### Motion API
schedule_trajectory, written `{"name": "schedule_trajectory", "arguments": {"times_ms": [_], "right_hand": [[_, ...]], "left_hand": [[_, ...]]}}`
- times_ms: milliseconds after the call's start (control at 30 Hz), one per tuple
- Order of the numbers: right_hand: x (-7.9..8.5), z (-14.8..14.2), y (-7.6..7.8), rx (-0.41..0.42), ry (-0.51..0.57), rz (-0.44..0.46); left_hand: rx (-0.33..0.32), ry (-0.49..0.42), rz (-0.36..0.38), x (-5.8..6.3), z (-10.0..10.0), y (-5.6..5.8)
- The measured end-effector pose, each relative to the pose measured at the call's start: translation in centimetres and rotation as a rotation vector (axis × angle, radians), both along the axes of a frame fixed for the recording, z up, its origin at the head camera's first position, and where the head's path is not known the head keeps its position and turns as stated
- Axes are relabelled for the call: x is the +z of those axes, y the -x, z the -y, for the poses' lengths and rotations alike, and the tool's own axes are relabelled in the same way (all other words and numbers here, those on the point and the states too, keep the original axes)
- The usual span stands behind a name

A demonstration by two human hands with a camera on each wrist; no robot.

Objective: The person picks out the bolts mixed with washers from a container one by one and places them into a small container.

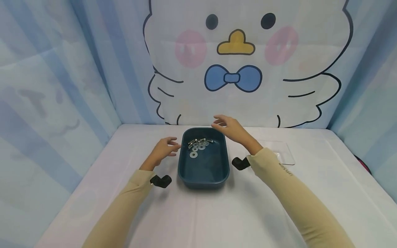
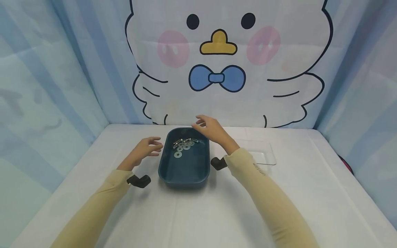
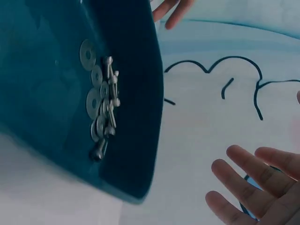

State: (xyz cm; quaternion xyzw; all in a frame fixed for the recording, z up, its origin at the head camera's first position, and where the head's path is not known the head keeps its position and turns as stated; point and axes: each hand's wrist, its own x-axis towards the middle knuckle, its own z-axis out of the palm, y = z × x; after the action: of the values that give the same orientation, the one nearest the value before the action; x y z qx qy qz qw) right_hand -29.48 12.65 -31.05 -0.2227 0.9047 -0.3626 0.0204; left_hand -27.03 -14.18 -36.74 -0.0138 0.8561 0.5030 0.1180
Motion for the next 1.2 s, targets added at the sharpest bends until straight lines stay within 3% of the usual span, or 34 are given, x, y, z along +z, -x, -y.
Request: {"name": "schedule_trajectory", "arguments": {"times_ms": [200, 433, 633, 833, 933, 1167, 1200], "right_hand": [[-0.3, 1.6, 0.8, 0.008, 0.160, 0.209], [-1.2, 3.0, 2.1, -0.067, 0.244, 0.395], [-1.9, 4.3, 2.7, -0.187, 0.276, 0.479], [-2.8, 5.4, 3.1, -0.282, 0.286, 0.507], [-4.1, 5.5, 3.7, -0.325, 0.278, 0.486], [-13.0, 4.3, 12.2, -0.401, 0.231, 0.423], [-12.6, 4.5, 11.8, -0.421, 0.208, 0.437]], "left_hand": [[-0.018, -0.054, 0.113, -0.9, -0.1, 0.1], [-0.036, -0.020, 0.125, -1.6, -0.4, -0.1], [-0.033, -0.001, 0.104, -1.9, -0.5, -0.2], [-0.041, -0.014, 0.095, -2.2, -0.6, -0.2], [-0.038, -0.010, 0.098, -2.3, -0.7, -0.2], [-0.036, -0.006, 0.104, -2.1, -0.8, -0.2], [-0.037, -0.006, 0.104, -2.1, -0.8, -0.3]]}}
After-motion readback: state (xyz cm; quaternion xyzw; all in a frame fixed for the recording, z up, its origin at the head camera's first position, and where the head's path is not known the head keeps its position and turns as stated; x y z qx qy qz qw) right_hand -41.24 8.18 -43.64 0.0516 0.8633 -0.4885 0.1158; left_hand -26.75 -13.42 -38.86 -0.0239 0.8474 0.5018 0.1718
